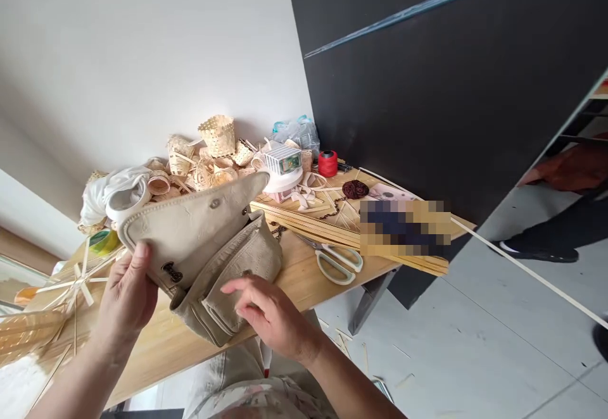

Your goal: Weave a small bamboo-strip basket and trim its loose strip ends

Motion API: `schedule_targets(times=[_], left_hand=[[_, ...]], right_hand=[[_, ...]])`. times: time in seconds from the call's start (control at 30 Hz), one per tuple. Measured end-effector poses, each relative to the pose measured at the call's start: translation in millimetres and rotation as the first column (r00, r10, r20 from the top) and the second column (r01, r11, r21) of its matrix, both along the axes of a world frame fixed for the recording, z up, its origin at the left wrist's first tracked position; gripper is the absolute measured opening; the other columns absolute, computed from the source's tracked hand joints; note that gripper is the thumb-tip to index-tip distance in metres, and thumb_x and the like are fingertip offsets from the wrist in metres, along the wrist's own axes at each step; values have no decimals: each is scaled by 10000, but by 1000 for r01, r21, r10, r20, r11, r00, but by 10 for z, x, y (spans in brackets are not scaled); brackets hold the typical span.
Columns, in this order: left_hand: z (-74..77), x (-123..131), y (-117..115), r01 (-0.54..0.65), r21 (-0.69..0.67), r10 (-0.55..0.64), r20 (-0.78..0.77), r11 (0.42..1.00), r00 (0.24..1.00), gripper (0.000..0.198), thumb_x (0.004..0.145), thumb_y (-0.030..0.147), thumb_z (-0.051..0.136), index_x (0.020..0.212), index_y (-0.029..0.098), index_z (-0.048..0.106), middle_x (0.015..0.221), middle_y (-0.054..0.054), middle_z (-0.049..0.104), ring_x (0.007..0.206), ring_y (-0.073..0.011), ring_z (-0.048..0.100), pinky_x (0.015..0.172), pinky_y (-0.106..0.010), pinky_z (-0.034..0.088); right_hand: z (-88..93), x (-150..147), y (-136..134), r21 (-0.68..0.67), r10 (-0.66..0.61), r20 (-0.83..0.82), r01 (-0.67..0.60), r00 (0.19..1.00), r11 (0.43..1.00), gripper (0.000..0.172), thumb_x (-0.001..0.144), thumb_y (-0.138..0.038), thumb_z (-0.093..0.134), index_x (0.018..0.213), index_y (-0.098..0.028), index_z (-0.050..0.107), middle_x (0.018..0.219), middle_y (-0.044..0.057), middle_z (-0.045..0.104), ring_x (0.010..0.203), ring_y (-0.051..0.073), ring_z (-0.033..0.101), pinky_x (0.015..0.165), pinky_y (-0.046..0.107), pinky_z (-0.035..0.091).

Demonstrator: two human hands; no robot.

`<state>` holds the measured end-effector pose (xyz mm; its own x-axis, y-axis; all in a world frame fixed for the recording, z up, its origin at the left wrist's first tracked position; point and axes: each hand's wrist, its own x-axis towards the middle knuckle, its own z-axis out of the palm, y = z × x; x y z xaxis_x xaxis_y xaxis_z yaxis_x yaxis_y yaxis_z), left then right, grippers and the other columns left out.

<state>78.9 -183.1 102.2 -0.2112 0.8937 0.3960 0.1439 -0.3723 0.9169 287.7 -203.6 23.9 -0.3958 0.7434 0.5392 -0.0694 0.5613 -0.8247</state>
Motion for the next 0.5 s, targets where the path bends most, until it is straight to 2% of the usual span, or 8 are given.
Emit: schedule_targets(times=[0.07,0.13,0.2,0.27,0.37,0.5], left_hand=[[13,85,9,17,-20,-13,167,1000,986,368,744,523,601,874,185,668,826,-60,702,838,-211,652,699,-290,550],[16,149,-6,56,-21,-50,223,998,974,349,734,509,622,868,190,663,836,-51,701,882,-202,647,748,-283,546],[6,184,-32,84,-12,-79,240,996,968,337,735,498,628,871,192,659,832,-46,698,897,-199,645,770,-283,545],[-9,192,-48,90,1,-87,239,996,967,346,743,506,615,883,192,657,819,-43,695,884,-202,648,759,-296,551],[-24,178,-13,21,51,-33,251,998,968,333,756,507,600,849,193,662,785,-29,689,877,-193,648,796,-302,540],[-35,150,83,-118,139,64,344,983,937,275,785,458,595,873,208,669,822,-3,690,914,-142,624,879,-234,480]], right_hand=[[132,-52,118,204,-125,111,101,986,974,199,907,-129,351,796,-219,490,1168,116,591,1073,178,549,882,362,434],[238,-115,296,365,-223,213,134,951,921,214,902,-111,314,858,-212,497,1116,136,612,1068,201,552,854,370,446],[293,-164,480,484,-312,326,126,892,866,223,876,-86,313,886,-198,506,970,130,645,950,224,586,790,374,456],[303,-173,612,548,-370,398,106,839,830,241,839,-53,314,830,-191,511,818,104,634,800,228,584,726,372,443],[301,-89,686,552,-372,457,71,808,831,251,811,-37,313,756,-195,500,716,67,587,664,200,535,626,327,397],[400,108,689,392,-256,590,6,765,920,201,834,-91,382,723,-210,501,656,-9,546,542,124,454,507,250,285]])
